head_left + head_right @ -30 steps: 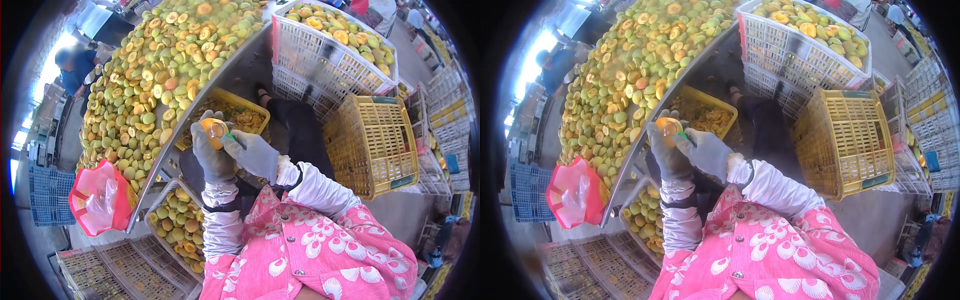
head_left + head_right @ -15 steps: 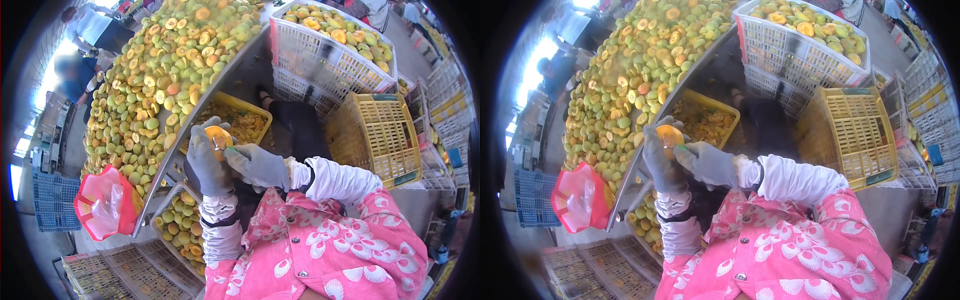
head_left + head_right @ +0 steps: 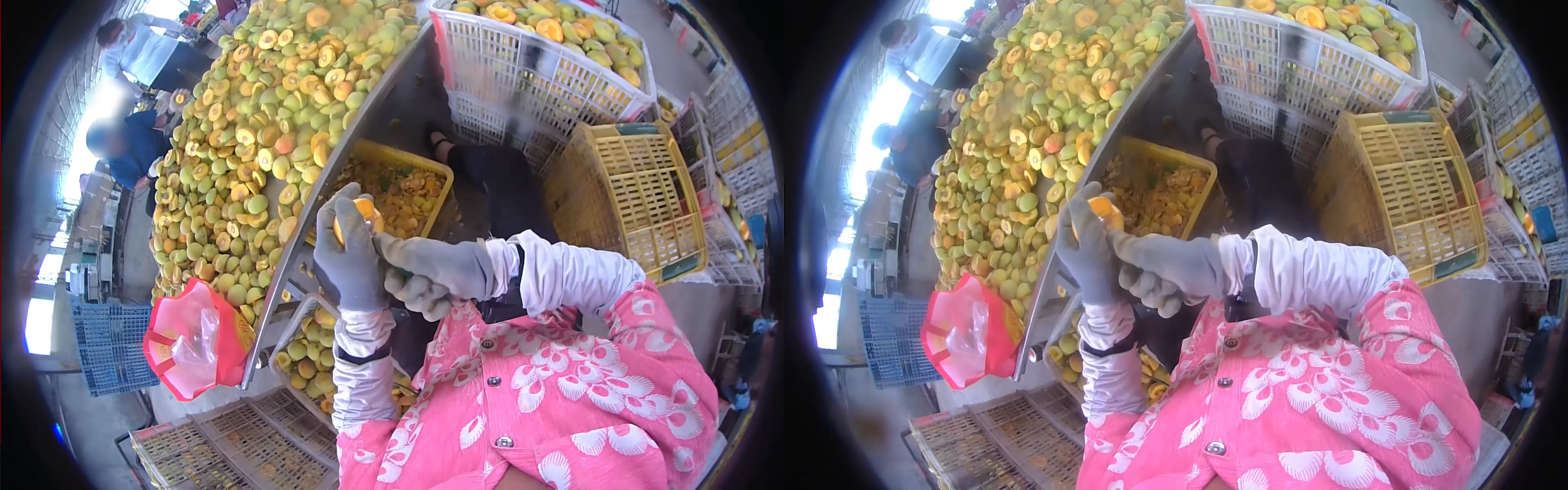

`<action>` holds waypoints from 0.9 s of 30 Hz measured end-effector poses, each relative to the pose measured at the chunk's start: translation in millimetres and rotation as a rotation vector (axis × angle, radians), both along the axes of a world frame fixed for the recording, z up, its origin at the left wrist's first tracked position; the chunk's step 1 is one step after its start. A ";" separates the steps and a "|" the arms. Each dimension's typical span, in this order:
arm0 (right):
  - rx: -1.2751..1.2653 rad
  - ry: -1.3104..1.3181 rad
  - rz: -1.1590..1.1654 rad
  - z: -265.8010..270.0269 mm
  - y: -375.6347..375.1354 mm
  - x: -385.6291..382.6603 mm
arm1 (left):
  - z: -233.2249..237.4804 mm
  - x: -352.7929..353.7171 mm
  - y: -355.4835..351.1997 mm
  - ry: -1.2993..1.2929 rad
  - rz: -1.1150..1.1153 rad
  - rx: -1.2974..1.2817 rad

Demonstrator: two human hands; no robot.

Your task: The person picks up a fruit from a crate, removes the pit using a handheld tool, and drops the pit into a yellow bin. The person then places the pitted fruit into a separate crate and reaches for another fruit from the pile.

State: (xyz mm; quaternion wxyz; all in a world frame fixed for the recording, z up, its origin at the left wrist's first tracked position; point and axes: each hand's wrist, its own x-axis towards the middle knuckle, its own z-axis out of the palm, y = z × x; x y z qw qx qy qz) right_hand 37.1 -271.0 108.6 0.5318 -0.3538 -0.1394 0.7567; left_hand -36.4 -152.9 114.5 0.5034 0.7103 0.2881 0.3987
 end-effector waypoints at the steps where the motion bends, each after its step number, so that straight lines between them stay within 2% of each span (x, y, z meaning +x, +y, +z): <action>1: 0.063 0.116 0.055 -1.0 -1.0 3.7 | 4.1 0.2 -0.6 -0.021 -0.106 -0.199; 2: 0.129 0.231 0.111 0.1 -0.6 5.5 | 6.5 0.6 -0.3 -0.042 -0.212 -0.396; 3: 0.103 0.111 0.099 2.9 -1.9 3.5 | -7.2 -4.6 10.0 -0.168 -0.396 -0.729; 7: 0.093 0.139 0.138 -1.2 -2.8 6.5 | -5.3 -5.4 6.3 -0.146 -0.413 -0.721; 9: 0.161 0.412 0.217 -15.5 -0.2 7.8 | -9.8 0.1 8.9 -0.093 -0.320 -0.311; 12: 0.190 0.504 0.231 -24.6 2.5 10.7 | -24.3 5.1 22.2 -0.104 -0.410 -0.194; 13: 0.192 0.499 0.237 -21.5 3.0 11.8 | -24.1 5.1 19.7 -0.109 -0.406 -0.188; 15: 0.137 0.400 0.180 -13.1 4.5 12.0 | -22.7 3.3 11.5 -0.162 -0.387 -0.534; 18: 0.097 0.407 0.183 -19.7 5.0 15.7 | -37.0 6.7 17.8 -0.161 -0.379 -0.576; 19: 0.072 0.420 0.175 -18.3 4.6 17.3 | -36.3 9.6 21.0 -0.102 -0.337 -0.433; 20: 0.068 0.414 0.176 -20.9 5.5 18.8 | -36.6 12.3 25.6 -0.109 -0.336 -0.434; 22: 0.148 0.520 0.229 -33.4 13.2 21.9 | -38.7 15.5 36.3 -0.066 -0.417 -0.093; 23: 0.151 0.516 0.236 -37.7 18.2 23.6 | -40.1 15.5 37.3 -0.069 -0.411 -0.086; 25: 0.202 0.420 0.220 -43.4 27.6 27.1 | -44.5 17.1 35.4 -0.216 -0.404 -0.574; 26: 0.204 0.422 0.218 -45.3 30.1 29.5 | -49.3 18.9 34.7 -0.214 -0.405 -0.573; 27: 0.192 0.286 0.195 -46.9 31.6 32.2 | -56.3 21.8 34.3 -0.239 -0.353 -0.619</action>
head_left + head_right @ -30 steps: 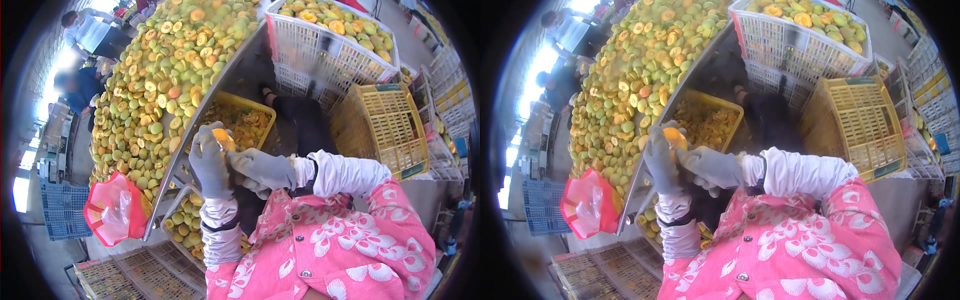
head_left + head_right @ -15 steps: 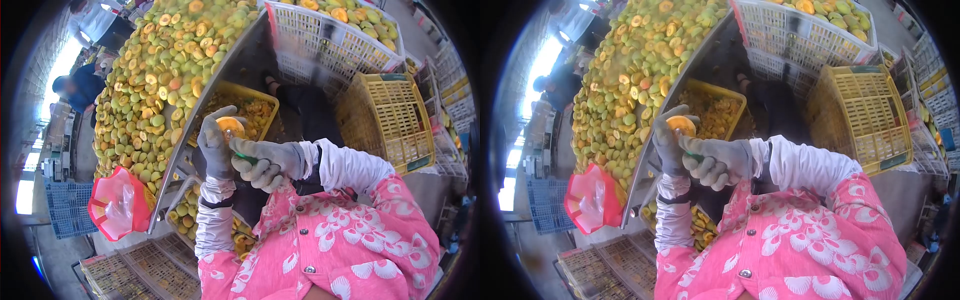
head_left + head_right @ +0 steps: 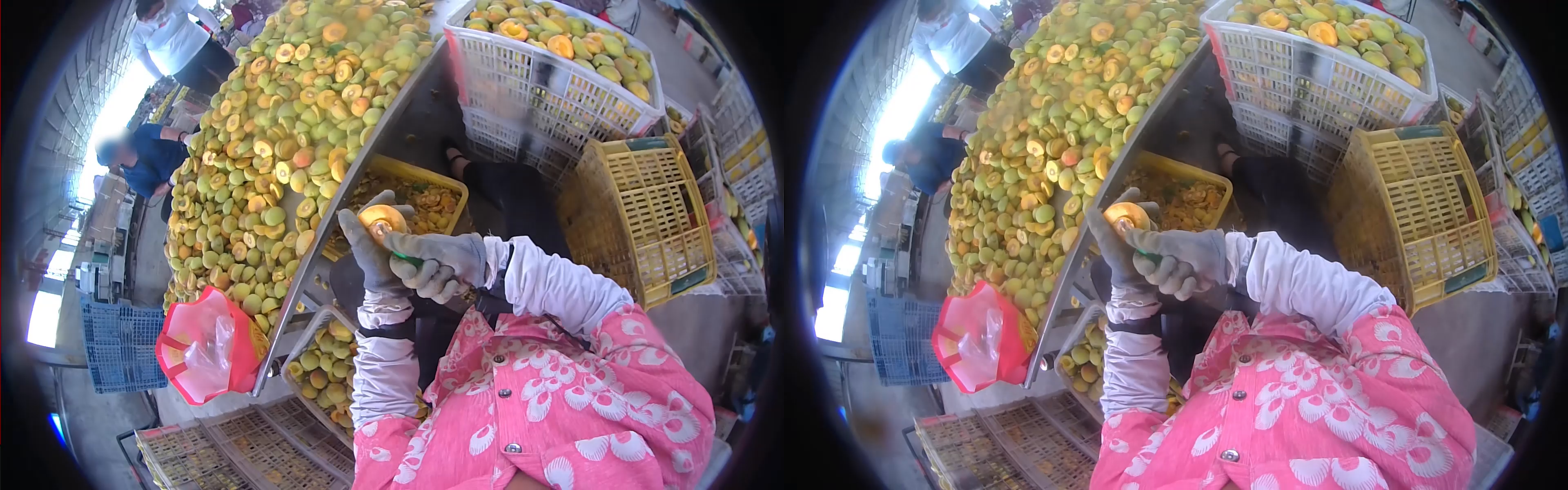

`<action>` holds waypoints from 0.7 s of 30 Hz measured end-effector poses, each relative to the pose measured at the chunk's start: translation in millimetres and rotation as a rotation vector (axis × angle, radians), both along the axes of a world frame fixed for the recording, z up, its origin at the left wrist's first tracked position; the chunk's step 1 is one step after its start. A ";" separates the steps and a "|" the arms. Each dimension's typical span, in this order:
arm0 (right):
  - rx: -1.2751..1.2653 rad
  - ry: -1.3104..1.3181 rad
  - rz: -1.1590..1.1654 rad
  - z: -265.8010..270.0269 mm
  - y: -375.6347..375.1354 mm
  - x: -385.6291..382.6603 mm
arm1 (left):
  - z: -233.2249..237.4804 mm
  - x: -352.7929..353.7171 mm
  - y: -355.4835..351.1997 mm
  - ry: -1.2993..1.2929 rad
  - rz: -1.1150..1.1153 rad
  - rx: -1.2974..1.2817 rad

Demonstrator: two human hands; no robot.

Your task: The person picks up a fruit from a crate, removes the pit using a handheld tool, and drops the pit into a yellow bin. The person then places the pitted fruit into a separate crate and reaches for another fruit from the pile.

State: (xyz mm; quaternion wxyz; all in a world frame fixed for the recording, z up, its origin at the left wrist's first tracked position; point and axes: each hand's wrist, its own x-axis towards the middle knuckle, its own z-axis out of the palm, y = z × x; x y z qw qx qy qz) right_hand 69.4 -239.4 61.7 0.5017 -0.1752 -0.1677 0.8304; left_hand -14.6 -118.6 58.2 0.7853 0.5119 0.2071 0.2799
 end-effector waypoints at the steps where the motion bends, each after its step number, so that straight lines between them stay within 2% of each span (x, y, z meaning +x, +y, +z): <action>1: -0.008 -0.134 -0.035 -2.4 0.8 2.4 | -7.1 3.4 -0.2 -0.001 0.049 -0.057; 2: 0.002 -0.148 -0.041 -4.5 3.3 3.9 | -12.5 6.3 4.2 0.021 0.028 -0.163; 6: -0.073 -0.246 -0.108 4.1 11.8 7.5 | -16.5 12.7 18.1 0.039 -0.021 -0.232; 8: -0.149 -0.598 -0.165 9.0 19.4 9.3 | -27.9 14.2 31.3 0.003 -0.134 -0.299; 9: -0.150 -0.597 -0.165 9.6 21.4 8.7 | -35.0 15.3 35.3 0.004 -0.135 -0.300; 11: -0.063 -1.058 -0.283 11.7 26.5 8.7 | -26.7 20.3 36.8 -0.004 0.024 -0.274; 12: -0.059 -1.058 -0.289 -2.9 32.8 12.9 | -25.1 19.7 29.2 -0.051 0.114 -0.317; 13: -0.095 -1.046 -0.403 -32.9 44.0 22.7 | -32.5 21.2 38.3 -0.057 0.112 -0.313; 14: -0.133 -1.034 -0.511 -59.3 53.0 32.1 | -49.6 22.0 51.7 -0.127 0.173 -0.226; 15: -0.136 -1.036 -0.506 -79.7 58.7 36.9 | -60.8 20.2 57.6 -0.189 0.235 -0.142; 16: -0.158 -1.177 -0.541 -75.3 60.8 34.9 | -54.5 13.4 53.2 -0.078 0.279 0.075; 17: -0.178 -1.322 -0.575 -70.8 61.1 34.0 | -56.5 9.5 54.5 -0.075 0.279 0.072; 18: -0.287 -0.977 -0.547 -68.2 57.4 29.2 | -60.4 4.4 55.1 -0.046 0.225 0.210; 20: -0.253 -0.938 -0.540 -72.2 63.6 25.4 | -67.8 -3.6 50.8 -0.011 0.133 0.448; 21: -0.211 -0.898 -0.544 -73.7 66.6 22.6 | -71.7 -5.9 47.9 -0.007 0.139 0.440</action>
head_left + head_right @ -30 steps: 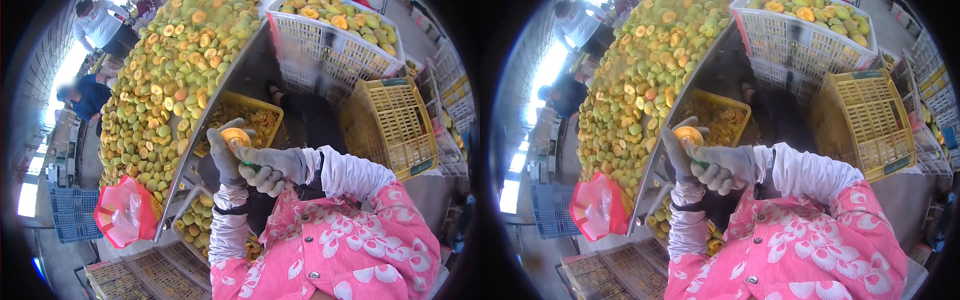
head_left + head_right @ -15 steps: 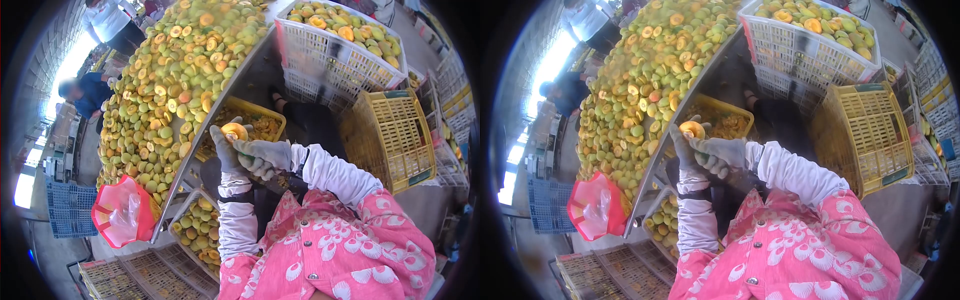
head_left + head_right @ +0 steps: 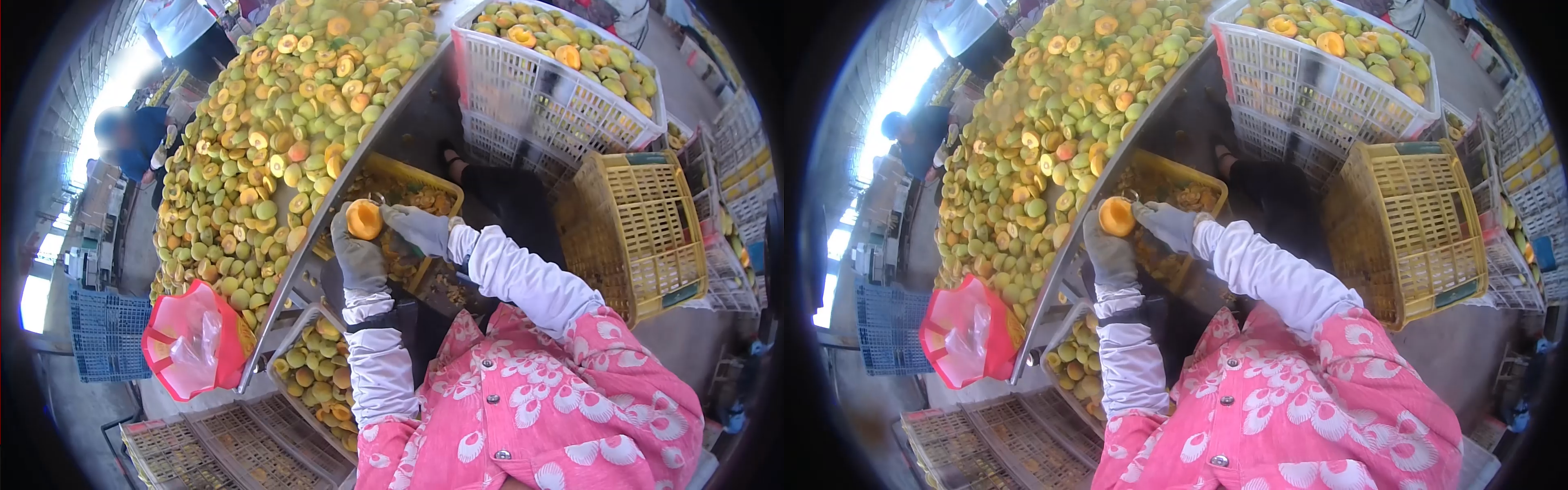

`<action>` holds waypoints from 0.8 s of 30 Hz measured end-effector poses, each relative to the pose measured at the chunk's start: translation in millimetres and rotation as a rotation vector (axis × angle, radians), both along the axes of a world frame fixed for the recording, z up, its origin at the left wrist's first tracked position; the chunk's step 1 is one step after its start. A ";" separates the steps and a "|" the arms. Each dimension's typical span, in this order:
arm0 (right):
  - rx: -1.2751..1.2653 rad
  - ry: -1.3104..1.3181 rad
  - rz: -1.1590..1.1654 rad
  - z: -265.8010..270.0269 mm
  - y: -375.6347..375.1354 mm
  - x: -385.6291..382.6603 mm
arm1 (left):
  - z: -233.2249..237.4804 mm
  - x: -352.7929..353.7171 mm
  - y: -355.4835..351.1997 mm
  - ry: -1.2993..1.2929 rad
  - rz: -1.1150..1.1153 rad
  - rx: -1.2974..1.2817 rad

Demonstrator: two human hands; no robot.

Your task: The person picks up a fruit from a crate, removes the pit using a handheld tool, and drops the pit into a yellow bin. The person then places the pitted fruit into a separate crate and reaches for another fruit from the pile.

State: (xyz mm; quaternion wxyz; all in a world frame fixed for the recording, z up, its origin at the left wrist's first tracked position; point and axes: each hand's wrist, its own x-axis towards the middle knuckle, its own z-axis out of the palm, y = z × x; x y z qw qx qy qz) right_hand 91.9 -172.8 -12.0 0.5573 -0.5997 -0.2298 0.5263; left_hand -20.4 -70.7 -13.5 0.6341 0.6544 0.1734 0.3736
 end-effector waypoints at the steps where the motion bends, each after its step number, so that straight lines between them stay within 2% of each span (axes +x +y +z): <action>1: -0.003 0.069 -0.019 6.1 1.2 -5.5 | 1.8 -0.4 -4.5 0.099 0.132 0.224; 2: -0.011 0.069 -0.010 3.8 1.0 -8.6 | 4.2 -1.2 -8.2 0.200 0.264 0.449; 4: 0.086 -0.066 -0.012 0.4 -0.3 -13.7 | 13.6 -7.2 -11.2 0.210 0.255 0.458; 5: 0.080 -0.067 -0.001 10.8 -6.0 -15.7 | 16.4 -9.5 -13.9 0.149 0.187 0.093; 6: 0.102 0.059 -0.051 22.2 -13.2 -14.1 | 18.8 -11.0 -15.2 0.079 0.113 -0.267; 7: 0.125 0.185 -0.103 34.0 -19.2 -13.0 | 18.2 -16.7 -14.2 0.135 0.103 -0.165; 8: 0.125 0.180 -0.096 38.9 -22.6 -12.9 | 10.2 -23.1 -7.2 0.130 0.109 -0.166; 10: 0.274 0.307 -0.129 42.0 -30.7 -16.1 | 4.1 -34.6 -2.7 -0.092 -0.156 -0.532; 11: 0.279 0.239 -0.122 41.6 -33.6 -18.0 | 7.1 -33.6 -12.1 -0.098 -0.064 -0.423; 12: 0.278 0.235 -0.113 41.7 -38.0 -21.3 | 12.4 -34.8 -17.9 -0.105 -0.057 -0.423; 14: 0.226 -0.085 -0.051 41.1 -50.1 -30.9 | 31.6 -34.8 -30.0 -0.056 0.008 -0.307; 15: 0.240 -0.149 -0.028 40.0 -54.7 -35.3 | 35.1 -34.5 -33.4 -0.062 0.014 -0.312; 18: 0.093 -0.316 -0.006 55.6 -64.3 -43.1 | 35.3 -32.8 -41.1 -0.064 0.069 -0.428; 22: 0.020 -0.371 -0.010 45.0 -59.4 -47.8 | 40.7 -37.1 -50.5 -0.004 0.188 -0.304; 24: 0.290 -0.814 -0.131 14.2 -50.6 -46.5 | 33.8 -39.4 -50.2 0.071 0.229 -0.271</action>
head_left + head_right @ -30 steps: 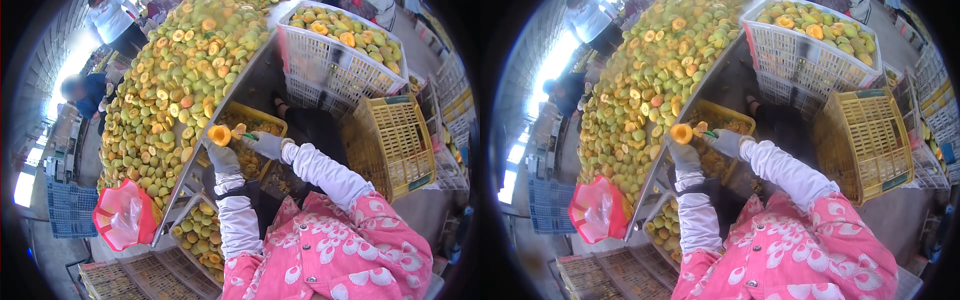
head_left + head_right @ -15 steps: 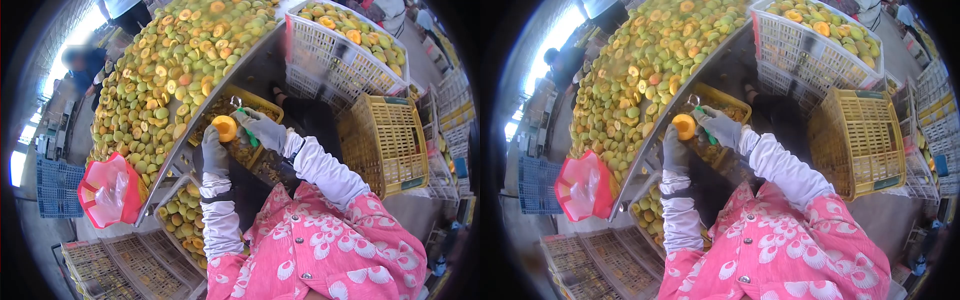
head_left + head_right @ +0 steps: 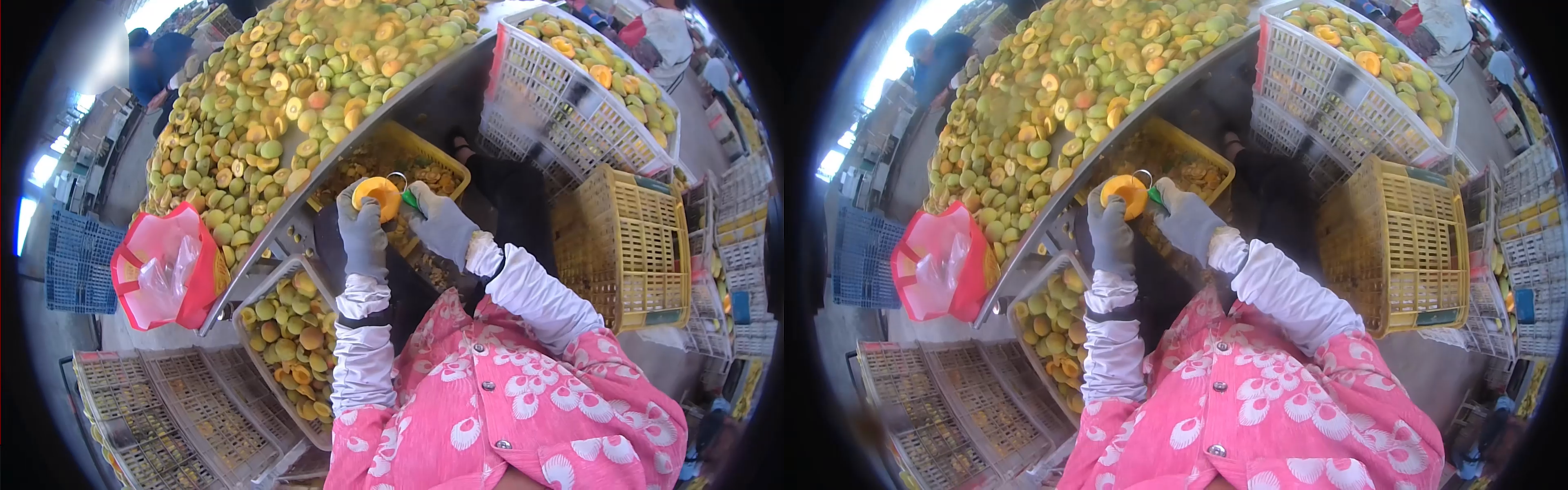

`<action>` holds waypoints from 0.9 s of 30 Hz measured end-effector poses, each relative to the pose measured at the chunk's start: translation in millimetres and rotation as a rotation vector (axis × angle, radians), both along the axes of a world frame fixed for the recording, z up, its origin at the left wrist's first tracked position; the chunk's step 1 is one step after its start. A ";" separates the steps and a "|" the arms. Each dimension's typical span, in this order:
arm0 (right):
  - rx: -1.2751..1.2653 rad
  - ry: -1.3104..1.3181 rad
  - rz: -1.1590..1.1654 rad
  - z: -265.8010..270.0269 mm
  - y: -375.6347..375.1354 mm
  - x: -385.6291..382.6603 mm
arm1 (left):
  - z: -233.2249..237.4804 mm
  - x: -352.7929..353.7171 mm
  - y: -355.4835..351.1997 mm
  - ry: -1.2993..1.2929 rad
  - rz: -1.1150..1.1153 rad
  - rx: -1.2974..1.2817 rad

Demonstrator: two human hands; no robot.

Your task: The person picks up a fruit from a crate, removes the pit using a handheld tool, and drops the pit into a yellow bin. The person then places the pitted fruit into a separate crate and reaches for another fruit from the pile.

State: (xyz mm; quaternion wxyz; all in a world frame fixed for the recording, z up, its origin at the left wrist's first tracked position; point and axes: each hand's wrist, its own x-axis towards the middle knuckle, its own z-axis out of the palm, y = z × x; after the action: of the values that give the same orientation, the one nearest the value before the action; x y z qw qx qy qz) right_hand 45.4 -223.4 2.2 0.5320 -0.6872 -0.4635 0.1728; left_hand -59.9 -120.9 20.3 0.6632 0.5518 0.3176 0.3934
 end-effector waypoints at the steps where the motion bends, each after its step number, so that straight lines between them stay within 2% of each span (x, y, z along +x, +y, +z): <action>1: -0.010 0.006 0.013 -1.8 2.0 0.6 | 0.2 5.2 2.2 0.035 0.080 0.112; 2: -0.111 -0.062 -0.024 -4.0 3.9 2.1 | -0.8 5.5 0.7 0.074 0.159 0.221; 3: -0.213 -0.128 -0.061 -6.5 6.6 4.0 | -3.8 2.2 -7.5 0.073 0.204 0.222; 4: -0.481 0.086 -0.100 -11.1 13.4 10.8 | 7.4 -5.7 -11.3 0.090 0.216 0.207; 5: -0.551 0.549 -0.164 -59.2 23.4 30.3 | 15.3 -14.7 -12.0 0.093 0.351 0.441; 6: -0.663 0.288 -0.232 -79.3 18.6 44.1 | 19.0 -26.4 -12.1 0.107 0.482 0.673; 8: -0.640 0.104 -0.254 -145.2 17.8 67.8 | 19.3 -74.3 8.2 0.135 0.508 0.648; 9: -0.588 0.058 -0.206 -160.5 17.7 76.5 | 15.6 -108.7 16.5 0.192 0.510 0.524; 10: -0.583 0.034 -0.148 -146.6 13.8 74.8 | 11.5 -146.1 21.8 0.249 0.509 0.401; 11: -0.575 0.539 -0.137 -103.3 10.2 57.0 | 3.4 -184.6 24.1 0.354 0.539 0.174; 12: -0.519 0.577 -0.160 -88.7 8.7 46.9 | -7.6 -218.5 20.1 0.439 0.565 -0.048; 14: -0.559 0.619 -0.158 -99.4 8.3 48.0 | -35.6 -264.9 -4.8 0.831 0.633 -0.265; 16: -0.570 0.639 -0.142 -109.1 3.7 43.7 | -140.7 -331.7 -46.4 1.298 0.574 0.304; 18: -0.587 0.656 -0.136 -118.0 -1.0 42.4 | -141.1 -307.9 -116.3 1.380 0.512 0.437; 20: -0.627 0.673 -0.106 -125.4 -4.8 38.4 | -147.6 -293.6 -166.7 1.431 0.365 0.459; 24: -0.563 0.695 -0.109 -125.2 -5.0 30.2 | -153.2 -293.0 -210.4 1.317 0.371 0.632; 26: -0.550 0.711 -0.083 -127.2 -3.0 29.4 | -129.5 -293.1 -213.1 1.473 -0.005 0.491; 27: -0.540 0.711 -0.086 -128.8 -2.2 29.4 | -134.6 -297.2 -212.0 1.471 -0.004 0.503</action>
State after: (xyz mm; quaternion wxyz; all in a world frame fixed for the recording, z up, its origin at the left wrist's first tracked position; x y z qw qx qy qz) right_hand 74.8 -225.6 -126.6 0.4665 -0.7180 -0.1612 0.4908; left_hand -357.1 -332.9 -114.3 0.1375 0.8054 0.5764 -0.0147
